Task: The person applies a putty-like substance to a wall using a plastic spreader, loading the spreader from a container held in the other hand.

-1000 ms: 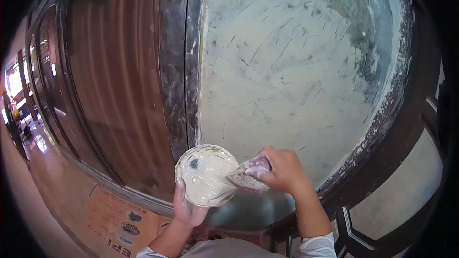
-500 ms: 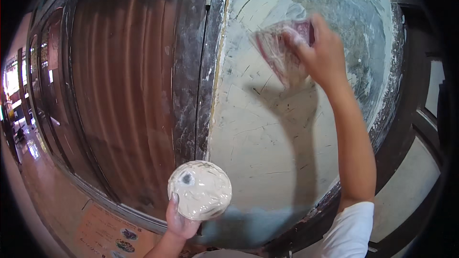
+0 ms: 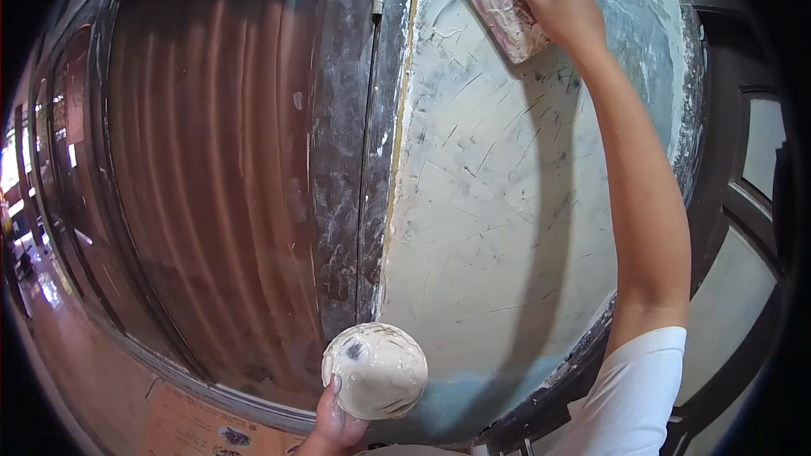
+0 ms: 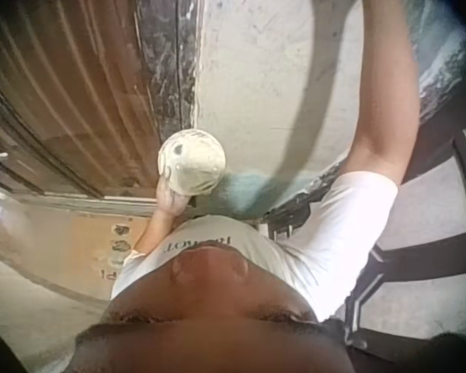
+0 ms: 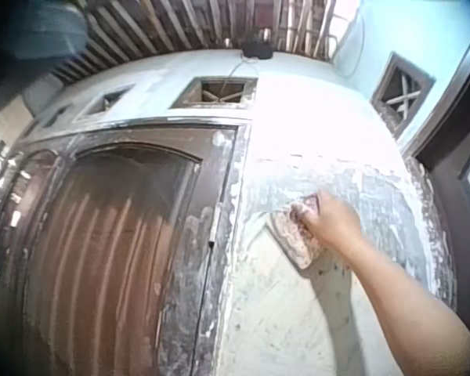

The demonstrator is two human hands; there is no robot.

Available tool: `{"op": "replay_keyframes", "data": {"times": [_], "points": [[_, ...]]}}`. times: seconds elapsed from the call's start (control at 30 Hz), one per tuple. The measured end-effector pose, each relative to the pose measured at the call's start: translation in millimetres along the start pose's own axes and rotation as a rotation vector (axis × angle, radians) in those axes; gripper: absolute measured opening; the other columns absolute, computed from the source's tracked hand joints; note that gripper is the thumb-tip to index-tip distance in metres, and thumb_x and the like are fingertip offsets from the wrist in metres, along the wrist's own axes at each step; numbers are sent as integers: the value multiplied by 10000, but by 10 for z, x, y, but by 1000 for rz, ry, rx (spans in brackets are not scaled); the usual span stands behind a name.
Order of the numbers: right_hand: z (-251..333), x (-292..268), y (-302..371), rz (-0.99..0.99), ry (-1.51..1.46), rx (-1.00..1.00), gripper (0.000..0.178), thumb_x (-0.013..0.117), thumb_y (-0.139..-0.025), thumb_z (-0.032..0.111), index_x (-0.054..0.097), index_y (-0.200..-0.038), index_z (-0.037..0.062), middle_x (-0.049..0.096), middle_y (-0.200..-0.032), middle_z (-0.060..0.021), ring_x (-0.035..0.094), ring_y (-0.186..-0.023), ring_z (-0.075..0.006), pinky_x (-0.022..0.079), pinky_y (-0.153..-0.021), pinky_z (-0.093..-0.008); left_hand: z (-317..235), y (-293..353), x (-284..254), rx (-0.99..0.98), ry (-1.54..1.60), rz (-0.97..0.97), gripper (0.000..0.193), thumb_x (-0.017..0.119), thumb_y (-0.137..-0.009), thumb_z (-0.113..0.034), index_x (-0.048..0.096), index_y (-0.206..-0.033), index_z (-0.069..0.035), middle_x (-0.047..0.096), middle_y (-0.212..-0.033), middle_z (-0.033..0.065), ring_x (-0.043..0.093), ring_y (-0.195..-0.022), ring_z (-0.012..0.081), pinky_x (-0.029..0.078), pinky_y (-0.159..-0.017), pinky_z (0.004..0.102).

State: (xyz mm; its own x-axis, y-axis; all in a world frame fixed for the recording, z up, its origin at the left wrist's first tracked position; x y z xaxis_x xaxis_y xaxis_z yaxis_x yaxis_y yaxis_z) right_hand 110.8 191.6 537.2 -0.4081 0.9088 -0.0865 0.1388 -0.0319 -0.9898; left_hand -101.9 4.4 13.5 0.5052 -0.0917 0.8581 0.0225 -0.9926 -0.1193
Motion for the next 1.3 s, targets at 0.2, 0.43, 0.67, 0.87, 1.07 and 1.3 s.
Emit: {"op": "replay_keyframes", "data": {"times": [0.2,0.43,0.67,0.87,1.07,1.3], "points": [[145,113,192,-1,65,-105,521,616,-875,552,572,-1067,70,682,-914,-214,646,-878,-423,503,-746,-483,-106,-104,-73,-21,-54,1,691,481,-947,-498,334,-1477,-80,430,-1463,164,429,-1328,377,329,-1111,560],[92,148,76,54,-55,-40,552,630,-857,577,573,-1057,66,679,-920,-213,643,-880,-419,492,-747,-473,-200,-126,-251,-23,-72,1,668,468,-958,-462,337,-1467,-51,444,-1445,182,440,-1318,374,340,-1112,539],[-420,-6,22,-54,-240,266,564,629,-855,594,604,-1025,57,687,-905,-201,657,-852,-396,506,-746,-433,-282,-166,-229,15,-181,20,668,489,-950,-457,352,-1458,-47,471,-1423,178,461,-1300,368,353,-1106,524],[7,174,214,29,17,93,586,624,-845,611,619,-1072,71,693,-958,-199,653,-902,-402,508,-785,-434,-345,-165,-266,-64,-84,-3,640,503,-951,-437,374,-1448,-56,477,-1421,164,465,-1293,366,351,-1106,526],[-424,-73,27,-265,-109,269,623,631,-833,612,640,-1059,32,700,-963,-199,672,-930,-371,503,-799,-431,-326,-188,-262,-33,-75,8,644,496,-955,-456,376,-1451,-62,467,-1433,164,443,-1315,364,318,-1124,539],[193,65,-13,79,-35,57,530,627,-871,493,620,-1082,6,657,-1004,-289,625,-965,-453,493,-823,-507,-303,-178,-311,-55,-63,46,652,485,-962,-460,357,-1463,-62,449,-1450,171,430,-1327,370,303,-1133,543]]}}
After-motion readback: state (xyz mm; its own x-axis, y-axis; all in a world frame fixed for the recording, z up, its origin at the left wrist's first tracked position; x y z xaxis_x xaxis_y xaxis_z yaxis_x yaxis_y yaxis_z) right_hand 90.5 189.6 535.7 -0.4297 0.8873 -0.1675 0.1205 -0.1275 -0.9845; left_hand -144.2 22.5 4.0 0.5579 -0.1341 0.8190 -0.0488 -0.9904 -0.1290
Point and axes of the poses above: each hand's wrist, its own y-axis away from the middle knuckle, its own x-axis out of the palm, z = x × y, the point moved 1 cm from there along -y, towards the middle knuckle
